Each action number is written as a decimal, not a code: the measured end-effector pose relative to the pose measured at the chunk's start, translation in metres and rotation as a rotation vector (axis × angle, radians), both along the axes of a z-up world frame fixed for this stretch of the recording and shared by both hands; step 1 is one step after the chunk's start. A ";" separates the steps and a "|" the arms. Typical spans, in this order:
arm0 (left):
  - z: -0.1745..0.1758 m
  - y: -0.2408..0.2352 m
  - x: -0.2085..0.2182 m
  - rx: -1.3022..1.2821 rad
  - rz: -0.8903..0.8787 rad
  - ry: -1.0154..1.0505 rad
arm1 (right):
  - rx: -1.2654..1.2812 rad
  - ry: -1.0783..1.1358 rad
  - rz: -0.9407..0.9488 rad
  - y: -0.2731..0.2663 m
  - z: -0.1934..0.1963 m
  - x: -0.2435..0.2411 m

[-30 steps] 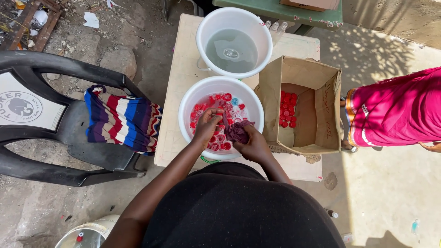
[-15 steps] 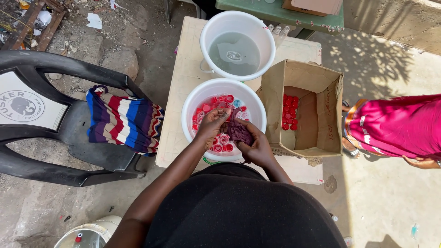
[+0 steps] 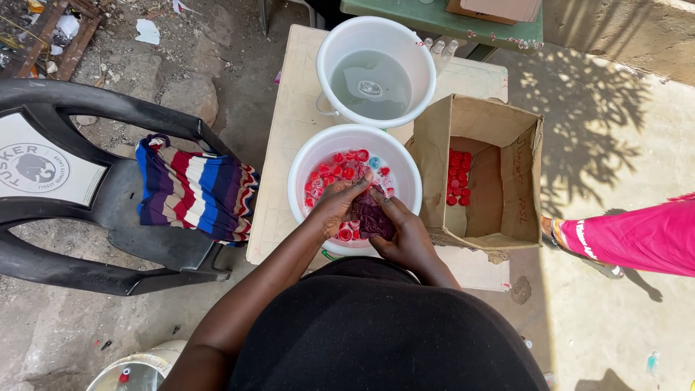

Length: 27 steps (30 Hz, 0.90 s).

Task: Drying wet red bottle caps with a cloth and placing them into a cardboard box

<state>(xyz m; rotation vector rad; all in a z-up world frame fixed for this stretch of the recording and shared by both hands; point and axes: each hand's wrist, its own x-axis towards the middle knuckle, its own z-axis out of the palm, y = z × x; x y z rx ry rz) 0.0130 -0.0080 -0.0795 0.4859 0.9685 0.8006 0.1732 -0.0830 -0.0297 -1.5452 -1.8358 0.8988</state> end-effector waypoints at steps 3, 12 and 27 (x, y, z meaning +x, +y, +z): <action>-0.004 -0.002 0.007 0.144 0.023 0.064 | -0.067 -0.001 -0.022 0.001 0.006 -0.004; 0.010 -0.014 0.000 0.734 0.028 0.341 | -0.566 1.013 -0.172 0.010 -0.035 0.019; 0.004 -0.017 0.005 0.711 0.087 0.309 | -0.393 1.067 -0.347 0.016 -0.004 -0.002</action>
